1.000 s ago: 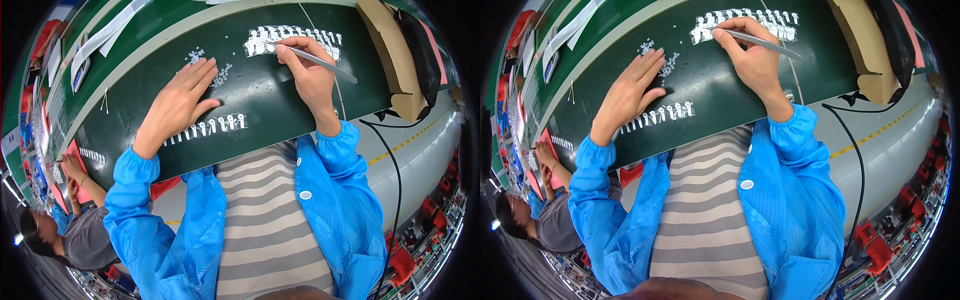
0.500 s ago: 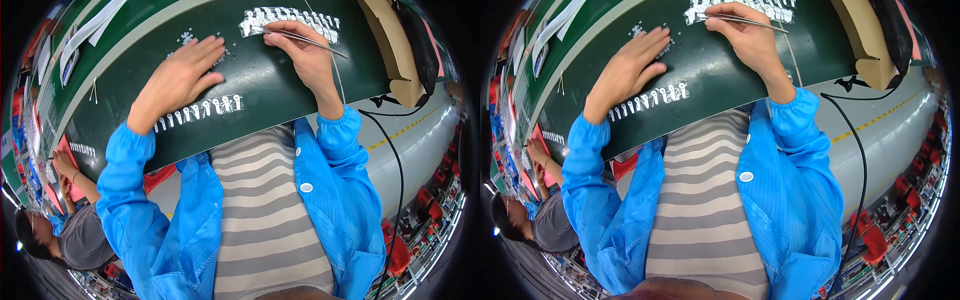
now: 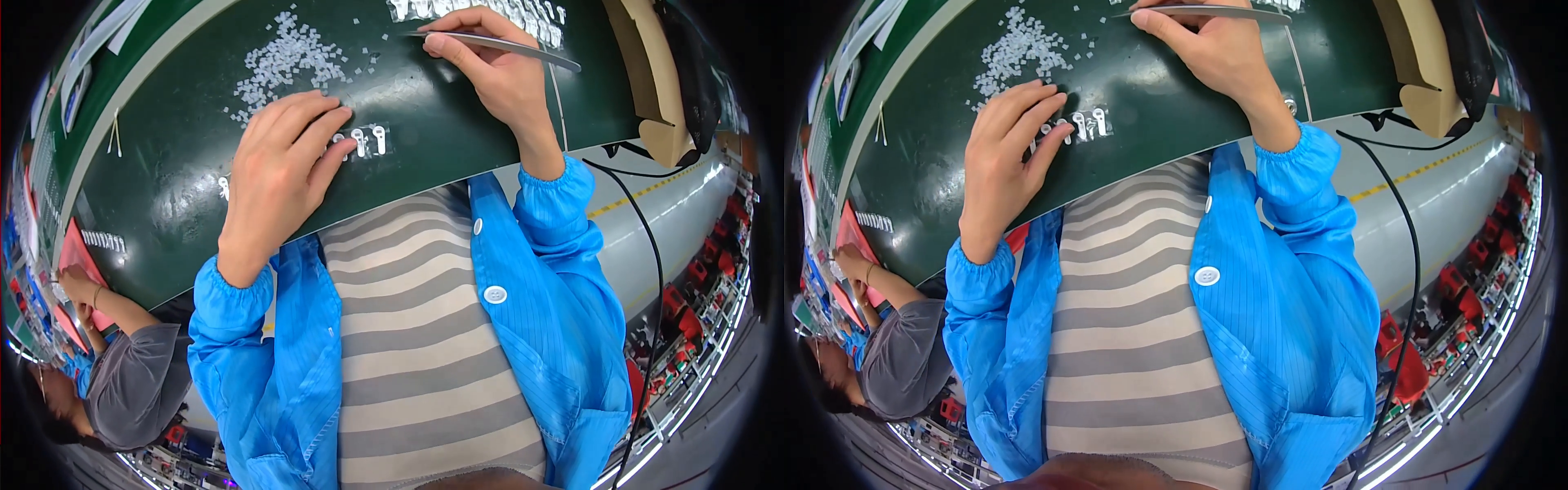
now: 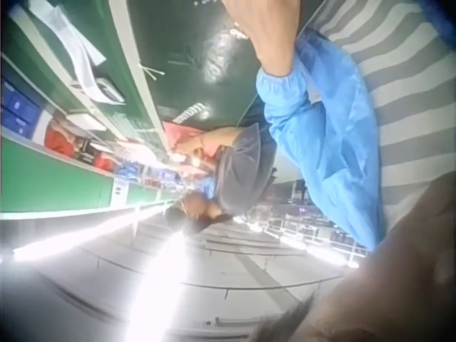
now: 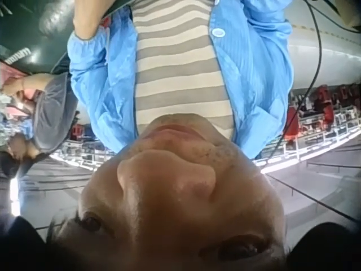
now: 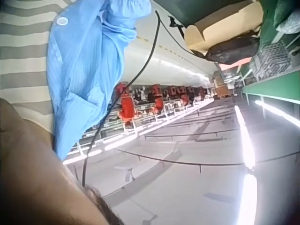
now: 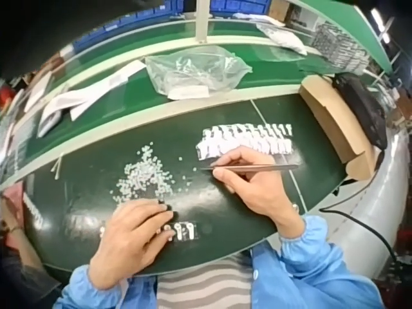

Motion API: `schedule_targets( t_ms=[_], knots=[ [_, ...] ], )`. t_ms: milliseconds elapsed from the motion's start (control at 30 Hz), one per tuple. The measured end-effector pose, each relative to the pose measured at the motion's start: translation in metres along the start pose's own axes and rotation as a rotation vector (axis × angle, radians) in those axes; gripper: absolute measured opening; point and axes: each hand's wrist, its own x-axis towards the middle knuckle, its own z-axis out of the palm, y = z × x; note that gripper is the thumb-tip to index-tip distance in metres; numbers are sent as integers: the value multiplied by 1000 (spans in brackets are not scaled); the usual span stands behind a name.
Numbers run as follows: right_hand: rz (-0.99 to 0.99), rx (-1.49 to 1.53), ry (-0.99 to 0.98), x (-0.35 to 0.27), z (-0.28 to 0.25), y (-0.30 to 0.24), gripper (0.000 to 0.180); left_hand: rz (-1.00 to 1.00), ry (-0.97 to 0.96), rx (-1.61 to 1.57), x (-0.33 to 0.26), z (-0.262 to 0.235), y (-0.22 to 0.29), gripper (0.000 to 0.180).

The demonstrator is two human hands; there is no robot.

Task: The person picks up small electronic components with tweezers and places them into a template.

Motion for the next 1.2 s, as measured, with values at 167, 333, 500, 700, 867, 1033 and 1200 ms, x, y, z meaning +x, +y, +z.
schedule_targets(
  t_ms=[167, 333, 500, 700, 867, 1033, 1200],
  knots=[
    [63, 18, 12, 0, 0, -2, 6, -123, 75, -44, -5, 12, -4, 18],
    [-159, -95, -181, -16, -8, 10, 21, -159, 31, -106, -8, 17, 10, 17],
    [-150, -173, -217, -60, 8, -6, 17, -190, 83, -52, -19, 25, 15, 18],
    [-221, -243, -22, -83, 34, -17, 16, -184, 150, -87, -24, 33, 17, 21],
    [-354, -340, 27, -92, 48, -12, 19, -133, 166, -44, -35, 40, 29, 25],
    [-415, -382, 34, -90, 51, -10, 20, -111, 136, -18, -34, 41, 33, 30],
    [-409, -395, 19, -89, 51, -12, 18, -126, 88, -9, -34, 38, 34, 31]
  ],
)
